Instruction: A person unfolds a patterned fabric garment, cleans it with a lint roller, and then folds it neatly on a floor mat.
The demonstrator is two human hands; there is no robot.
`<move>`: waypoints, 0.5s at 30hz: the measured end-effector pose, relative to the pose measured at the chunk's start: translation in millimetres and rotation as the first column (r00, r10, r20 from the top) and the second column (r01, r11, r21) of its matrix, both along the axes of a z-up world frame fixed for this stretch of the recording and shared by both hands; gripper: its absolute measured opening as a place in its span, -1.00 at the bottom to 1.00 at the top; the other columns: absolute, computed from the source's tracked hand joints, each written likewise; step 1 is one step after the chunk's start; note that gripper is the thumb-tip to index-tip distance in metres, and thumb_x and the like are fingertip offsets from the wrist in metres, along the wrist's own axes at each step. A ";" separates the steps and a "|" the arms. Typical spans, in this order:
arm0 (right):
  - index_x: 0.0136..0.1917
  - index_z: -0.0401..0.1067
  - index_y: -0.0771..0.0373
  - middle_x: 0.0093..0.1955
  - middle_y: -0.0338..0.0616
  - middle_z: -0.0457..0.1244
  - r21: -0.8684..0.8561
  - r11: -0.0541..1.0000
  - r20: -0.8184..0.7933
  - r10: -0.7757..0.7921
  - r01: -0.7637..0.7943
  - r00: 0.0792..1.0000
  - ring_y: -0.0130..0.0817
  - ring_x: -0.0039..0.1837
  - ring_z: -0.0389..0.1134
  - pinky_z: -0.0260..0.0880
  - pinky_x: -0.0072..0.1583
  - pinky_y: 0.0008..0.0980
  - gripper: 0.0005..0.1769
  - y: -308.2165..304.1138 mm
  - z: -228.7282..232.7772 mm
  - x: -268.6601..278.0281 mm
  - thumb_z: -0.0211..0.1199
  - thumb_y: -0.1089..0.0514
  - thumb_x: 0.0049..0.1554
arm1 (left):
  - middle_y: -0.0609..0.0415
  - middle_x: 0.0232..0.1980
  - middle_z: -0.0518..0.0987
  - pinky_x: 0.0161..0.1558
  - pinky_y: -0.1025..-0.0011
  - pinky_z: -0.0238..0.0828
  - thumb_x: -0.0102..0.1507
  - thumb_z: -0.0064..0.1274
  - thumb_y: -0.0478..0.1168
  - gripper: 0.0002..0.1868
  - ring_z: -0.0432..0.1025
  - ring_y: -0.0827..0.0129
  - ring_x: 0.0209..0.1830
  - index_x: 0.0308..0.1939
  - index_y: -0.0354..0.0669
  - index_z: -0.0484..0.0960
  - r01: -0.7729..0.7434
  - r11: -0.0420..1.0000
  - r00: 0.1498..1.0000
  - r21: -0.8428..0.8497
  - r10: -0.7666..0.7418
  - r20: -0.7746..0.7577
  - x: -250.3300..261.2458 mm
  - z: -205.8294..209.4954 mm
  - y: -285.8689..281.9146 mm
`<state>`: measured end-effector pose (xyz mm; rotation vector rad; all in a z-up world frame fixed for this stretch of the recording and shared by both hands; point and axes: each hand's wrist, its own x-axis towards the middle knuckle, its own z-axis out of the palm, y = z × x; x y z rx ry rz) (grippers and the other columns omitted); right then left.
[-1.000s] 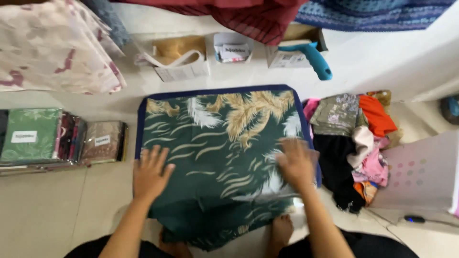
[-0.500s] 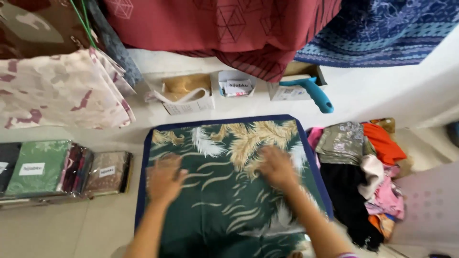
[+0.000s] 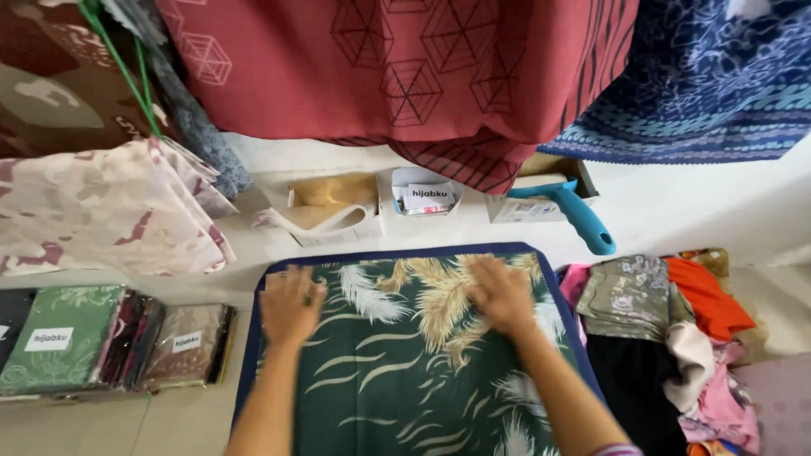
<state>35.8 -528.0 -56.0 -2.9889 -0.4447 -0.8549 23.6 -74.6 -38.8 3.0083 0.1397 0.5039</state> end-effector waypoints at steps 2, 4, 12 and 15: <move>0.58 -0.01 -0.50 0.68 -0.53 -0.11 0.002 0.987 -0.270 -0.153 0.159 0.951 -0.36 0.68 -0.14 -0.03 0.50 0.09 -0.33 -28.7 14.4 2.3 -0.25 -0.52 0.25 | 0.19 0.65 0.12 0.51 -0.21 -0.14 0.39 -0.44 0.43 -0.26 -0.03 -0.03 0.65 0.60 0.39 0.14 -0.053 0.998 0.988 -0.024 0.049 -0.147 1.2 6.7 21.9; 0.66 -0.23 -0.53 0.75 -0.51 -0.27 -0.037 0.949 -0.507 -0.288 0.313 0.813 -0.31 0.74 -0.30 -0.17 0.58 0.18 -0.25 -50.7 23.4 3.8 -0.40 -0.57 0.26 | 0.30 0.73 -0.08 0.55 -0.13 -0.23 0.36 -0.62 0.56 -0.19 -0.16 0.07 0.70 0.63 0.49 0.01 -0.108 0.993 0.956 -0.041 0.093 -0.279 5.2 11.5 33.9; 0.20 0.43 0.58 0.04 0.50 0.32 0.926 0.361 -0.117 -0.016 0.115 0.993 0.35 0.05 0.42 0.37 0.08 0.22 -0.51 -216.5 77.8 30.3 -0.14 0.08 0.50 | -0.22 0.40 0.56 0.32 -0.45 0.17 0.46 -0.36 0.42 -0.34 0.28 -0.46 0.50 0.27 0.19 0.65 -0.027 0.985 0.973 0.171 -0.014 0.231 21.2 -3.9 136.9; 0.19 0.44 0.38 -0.12 0.10 0.29 0.986 0.165 -0.024 -0.082 0.037 0.996 -0.17 -0.20 0.38 0.54 -0.21 -0.20 -0.62 -161.9 245.5 -38.8 0.20 -0.03 0.44 | -0.29 0.55 0.44 0.39 -0.37 0.16 0.47 -0.41 0.40 -0.18 0.28 -0.39 0.54 0.50 -0.08 0.51 -0.101 0.979 0.960 0.179 0.049 0.276 -25.3 55.4 159.9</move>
